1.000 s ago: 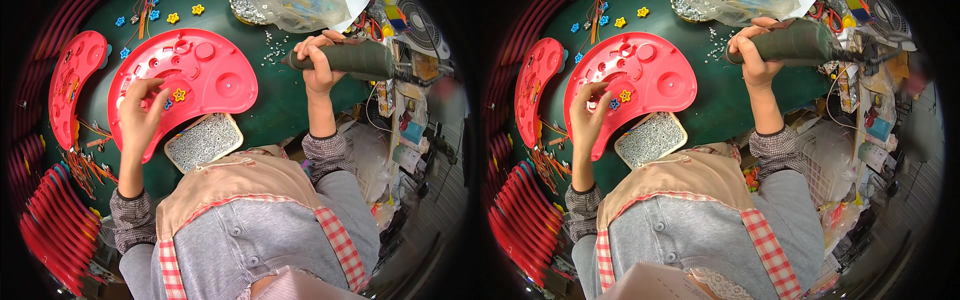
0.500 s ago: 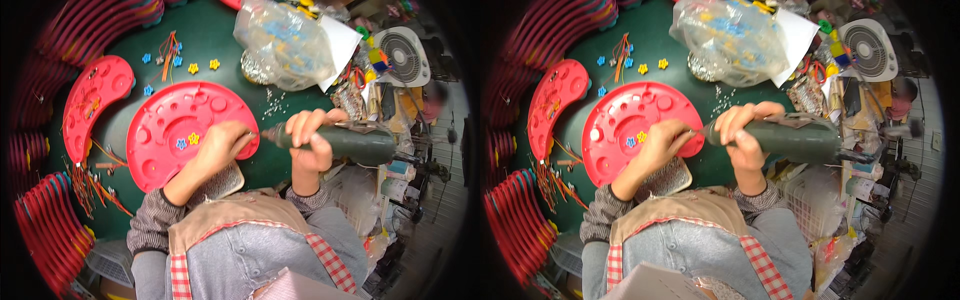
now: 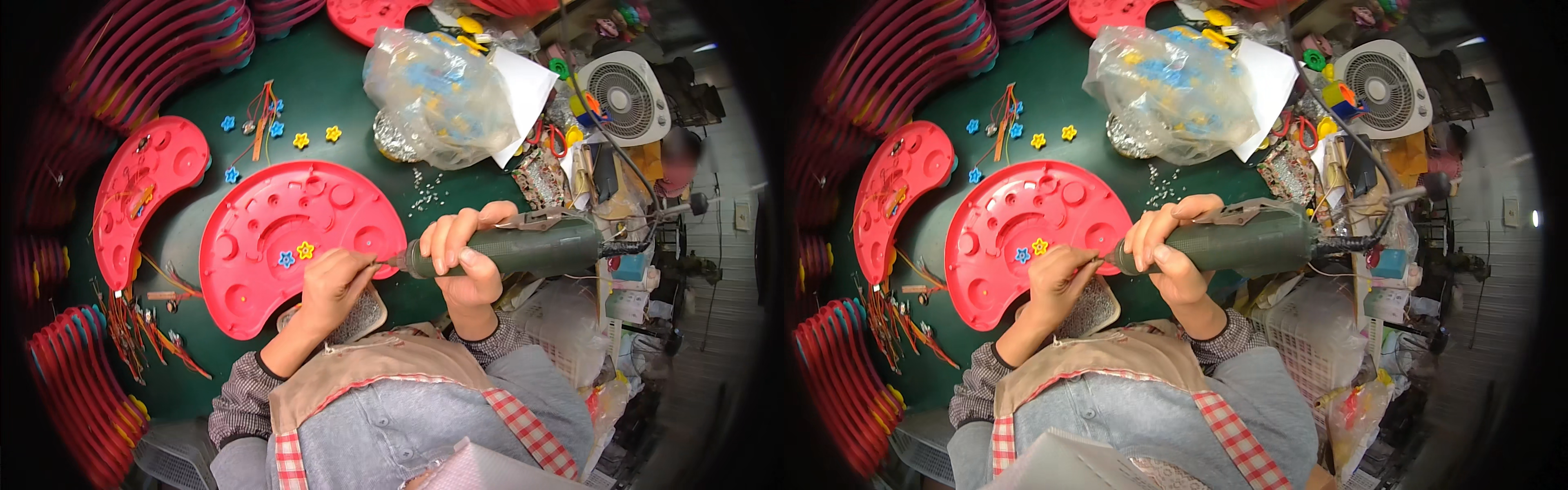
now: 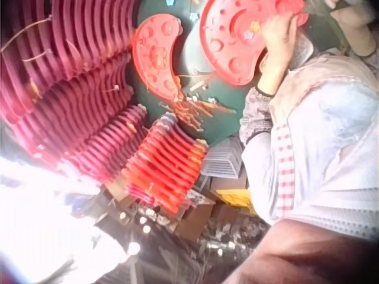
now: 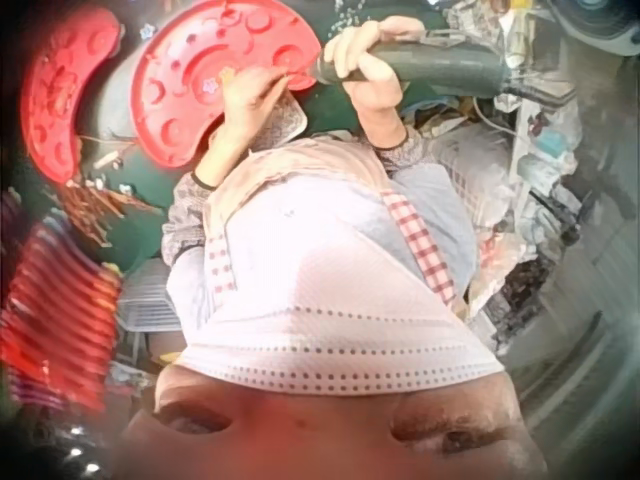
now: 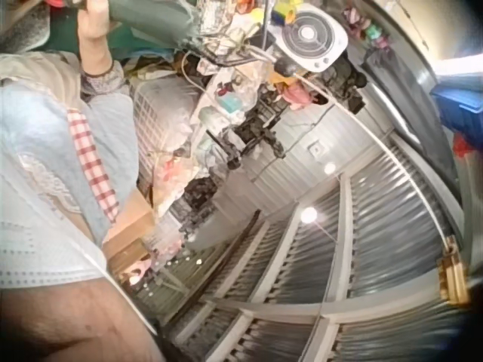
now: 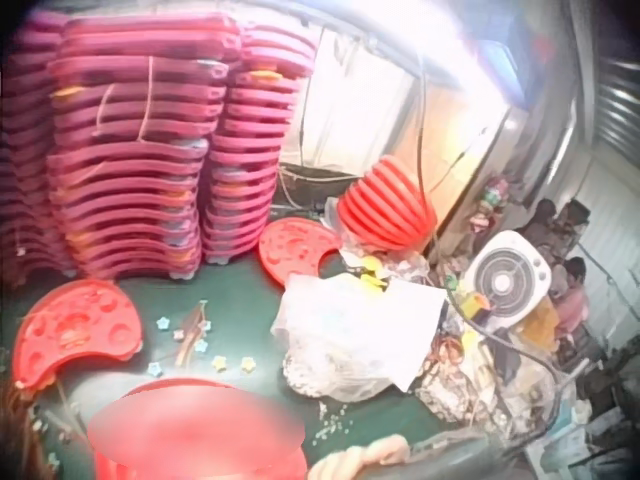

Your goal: The person assembles decorative lanterns by attaching star-shaped plastic pieces and small LED lights to red plastic frames. They use a soldering iron to connect wires and a hot glue gun to secure components. The person repeatedly handles the frames, wires, and decorative pieces while working at a cluttered table.

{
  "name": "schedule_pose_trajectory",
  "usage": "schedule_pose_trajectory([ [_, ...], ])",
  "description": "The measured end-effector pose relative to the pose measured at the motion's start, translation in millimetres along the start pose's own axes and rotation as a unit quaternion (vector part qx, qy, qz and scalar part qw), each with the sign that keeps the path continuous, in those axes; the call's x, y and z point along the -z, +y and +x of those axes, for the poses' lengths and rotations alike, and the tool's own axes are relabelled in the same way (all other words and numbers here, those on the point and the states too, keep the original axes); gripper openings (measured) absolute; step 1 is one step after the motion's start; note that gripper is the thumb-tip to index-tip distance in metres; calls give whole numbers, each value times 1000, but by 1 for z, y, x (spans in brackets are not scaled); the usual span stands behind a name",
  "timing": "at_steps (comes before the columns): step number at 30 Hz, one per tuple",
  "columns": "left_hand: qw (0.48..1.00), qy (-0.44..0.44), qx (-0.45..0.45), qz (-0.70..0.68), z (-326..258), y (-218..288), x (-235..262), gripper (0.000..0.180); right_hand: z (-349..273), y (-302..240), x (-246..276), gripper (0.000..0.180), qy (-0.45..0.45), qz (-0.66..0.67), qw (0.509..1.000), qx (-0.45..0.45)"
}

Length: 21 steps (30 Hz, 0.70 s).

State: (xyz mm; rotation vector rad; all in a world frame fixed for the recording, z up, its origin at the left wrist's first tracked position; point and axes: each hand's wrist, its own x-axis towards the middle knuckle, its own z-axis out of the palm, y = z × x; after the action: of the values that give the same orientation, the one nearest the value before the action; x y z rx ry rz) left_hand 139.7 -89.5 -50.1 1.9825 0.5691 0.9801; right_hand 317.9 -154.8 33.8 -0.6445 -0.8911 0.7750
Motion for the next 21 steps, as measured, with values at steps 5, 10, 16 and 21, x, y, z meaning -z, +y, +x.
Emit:
schedule_pose_trajectory([
  [5,996,34,-11,86,-8,2,5,29,-6,23,-1,46,-61,-80,994,42],
  [10,982,-63,31,175,-35,-14,20,23,-6,48,13,46,-87,-142,983,73],
  [16,982,-62,38,176,-35,-13,21,17,-11,63,20,45,-78,-163,982,53],
  [21,983,-57,48,167,-35,-14,19,17,-14,70,26,41,-69,-164,983,45],
])
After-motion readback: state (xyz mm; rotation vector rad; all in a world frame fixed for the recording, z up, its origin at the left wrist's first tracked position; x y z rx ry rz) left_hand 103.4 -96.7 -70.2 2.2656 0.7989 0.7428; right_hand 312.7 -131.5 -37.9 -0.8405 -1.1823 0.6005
